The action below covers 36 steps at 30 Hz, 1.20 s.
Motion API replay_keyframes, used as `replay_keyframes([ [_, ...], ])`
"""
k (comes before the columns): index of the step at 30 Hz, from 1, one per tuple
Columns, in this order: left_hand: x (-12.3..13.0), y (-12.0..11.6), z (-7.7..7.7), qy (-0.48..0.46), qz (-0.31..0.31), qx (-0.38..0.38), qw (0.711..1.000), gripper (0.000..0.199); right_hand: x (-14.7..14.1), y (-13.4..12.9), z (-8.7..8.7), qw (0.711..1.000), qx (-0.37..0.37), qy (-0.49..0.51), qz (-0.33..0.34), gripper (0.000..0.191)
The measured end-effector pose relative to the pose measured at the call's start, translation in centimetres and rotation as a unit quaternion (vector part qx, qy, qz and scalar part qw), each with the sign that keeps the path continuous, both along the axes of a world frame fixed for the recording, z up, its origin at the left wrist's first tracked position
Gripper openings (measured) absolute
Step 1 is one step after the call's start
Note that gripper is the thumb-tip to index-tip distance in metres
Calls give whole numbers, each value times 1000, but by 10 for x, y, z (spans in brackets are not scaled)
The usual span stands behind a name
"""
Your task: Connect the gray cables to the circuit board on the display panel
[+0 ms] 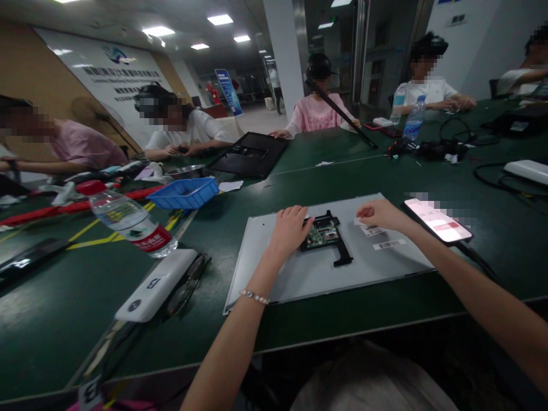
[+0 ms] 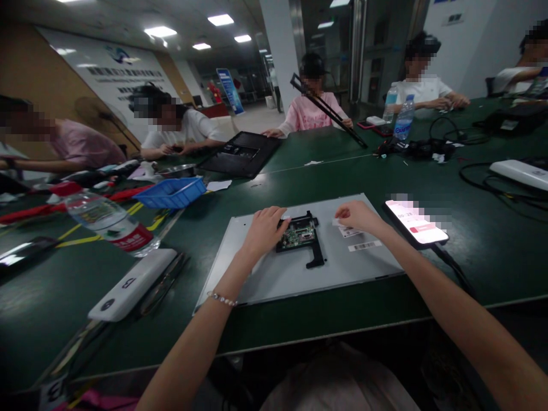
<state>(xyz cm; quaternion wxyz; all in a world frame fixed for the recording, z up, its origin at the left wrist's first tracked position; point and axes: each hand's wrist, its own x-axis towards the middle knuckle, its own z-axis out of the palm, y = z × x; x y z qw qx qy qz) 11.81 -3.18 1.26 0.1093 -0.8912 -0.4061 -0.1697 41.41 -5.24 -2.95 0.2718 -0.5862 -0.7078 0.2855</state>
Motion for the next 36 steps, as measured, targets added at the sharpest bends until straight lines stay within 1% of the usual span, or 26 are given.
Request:
replay_keyframes([
  [3, 1, 0, 0, -28, -37, -35, 998, 31, -7, -3, 4, 998, -31, 61, 13, 20],
  [7, 5, -4, 1, -54, -122, -92, 987, 28, -24, -11, 11, 991, -52, 109, 54, 22],
  [11, 12, -13, 0, -55, -199, -138, 969, 31, -40, -15, 10, 986, -30, 129, 98, 20],
  [14, 18, -21, 0, -36, -232, -148, 961, 33, -45, -13, 4, 986, -7, 135, 94, 18],
  [19, 22, -26, 0, 3, -242, -140, 960, 33, -47, -8, -6, 987, 6, 139, 78, 18],
  [24, 22, -26, 0, 21, -234, -131, 963, 32, -49, -9, -9, 990, 20, 127, 64, 21],
  [27, 23, -26, 1, 23, -230, -139, 963, 32, -48, -10, -6, 988, 2, 139, 69, 19],
  [30, 23, -28, 3, 20, -228, -152, 962, 35, -45, -14, 2, 984, -44, 162, 64, 19],
  [33, 23, -29, 3, 9, -222, -157, 962, 40, -41, -19, 10, 982, -84, 164, 48, 22],
  [36, 23, -29, 2, 9, -224, -154, 962, 41, -41, -22, 13, 980, -100, 166, 50, 22],
])
